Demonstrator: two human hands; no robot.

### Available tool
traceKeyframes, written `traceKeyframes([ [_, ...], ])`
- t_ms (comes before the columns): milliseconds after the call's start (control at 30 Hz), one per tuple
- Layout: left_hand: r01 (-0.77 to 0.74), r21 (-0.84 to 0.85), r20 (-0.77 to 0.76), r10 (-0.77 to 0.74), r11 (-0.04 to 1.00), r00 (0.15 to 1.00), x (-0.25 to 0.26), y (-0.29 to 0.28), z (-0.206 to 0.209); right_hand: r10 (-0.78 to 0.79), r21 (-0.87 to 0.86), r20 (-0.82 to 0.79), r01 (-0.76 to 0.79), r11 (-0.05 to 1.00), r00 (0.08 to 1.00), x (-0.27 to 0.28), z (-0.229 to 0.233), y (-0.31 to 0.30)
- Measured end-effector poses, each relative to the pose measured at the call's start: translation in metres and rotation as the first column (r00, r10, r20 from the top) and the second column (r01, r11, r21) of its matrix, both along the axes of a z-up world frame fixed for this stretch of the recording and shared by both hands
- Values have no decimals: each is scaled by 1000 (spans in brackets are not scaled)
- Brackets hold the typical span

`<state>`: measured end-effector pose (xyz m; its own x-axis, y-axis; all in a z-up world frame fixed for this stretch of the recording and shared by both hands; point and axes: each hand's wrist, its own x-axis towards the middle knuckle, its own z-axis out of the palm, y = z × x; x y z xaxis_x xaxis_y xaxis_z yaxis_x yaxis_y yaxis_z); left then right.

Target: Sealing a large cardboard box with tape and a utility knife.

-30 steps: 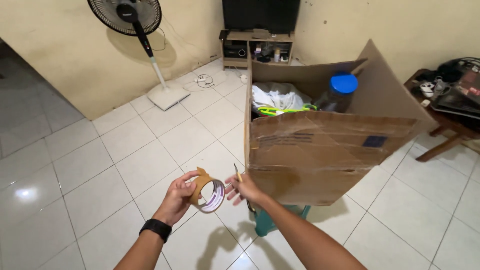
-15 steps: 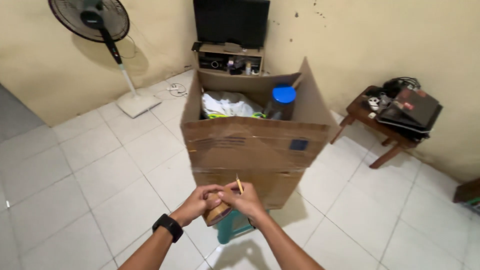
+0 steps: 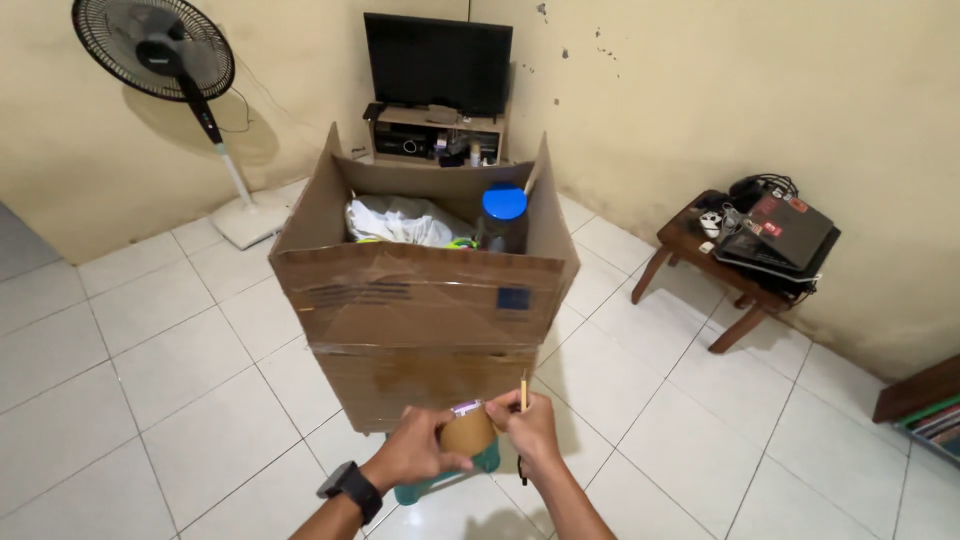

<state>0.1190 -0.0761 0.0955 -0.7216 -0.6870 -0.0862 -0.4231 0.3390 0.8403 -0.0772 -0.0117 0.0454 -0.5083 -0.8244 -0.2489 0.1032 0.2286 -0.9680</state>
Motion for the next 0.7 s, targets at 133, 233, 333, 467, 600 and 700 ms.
traceKeyframes([
  [133, 139, -212, 85, -123, 967, 989, -16, 8, 28, -32, -41, -42, 30, 999, 999, -14, 2, 5],
  [233, 156, -352, 191, -92, 923, 977, -30, 12, 34, -75, -72, -52, 71, 995, 996, -21, -3, 6],
  [333, 133, -363, 254, -39, 922, 966, -43, 16, 27, -113, -110, -20, 111, 988, 993, -32, -18, 3],
  [467, 92, -368, 246, 1, 925, 969, -48, 16, 3, 66, -22, 35, -65, 998, 997, -40, -18, -3],
  [600, -18, -268, 292, 99, 963, 951, -47, 19, -4, 221, -12, -48, -222, 975, 974, -48, -39, -35],
  [700, -56, -329, 236, 140, 942, 962, -50, 5, -28, 279, -6, -195, -285, 958, 940, -64, -58, -62],
])
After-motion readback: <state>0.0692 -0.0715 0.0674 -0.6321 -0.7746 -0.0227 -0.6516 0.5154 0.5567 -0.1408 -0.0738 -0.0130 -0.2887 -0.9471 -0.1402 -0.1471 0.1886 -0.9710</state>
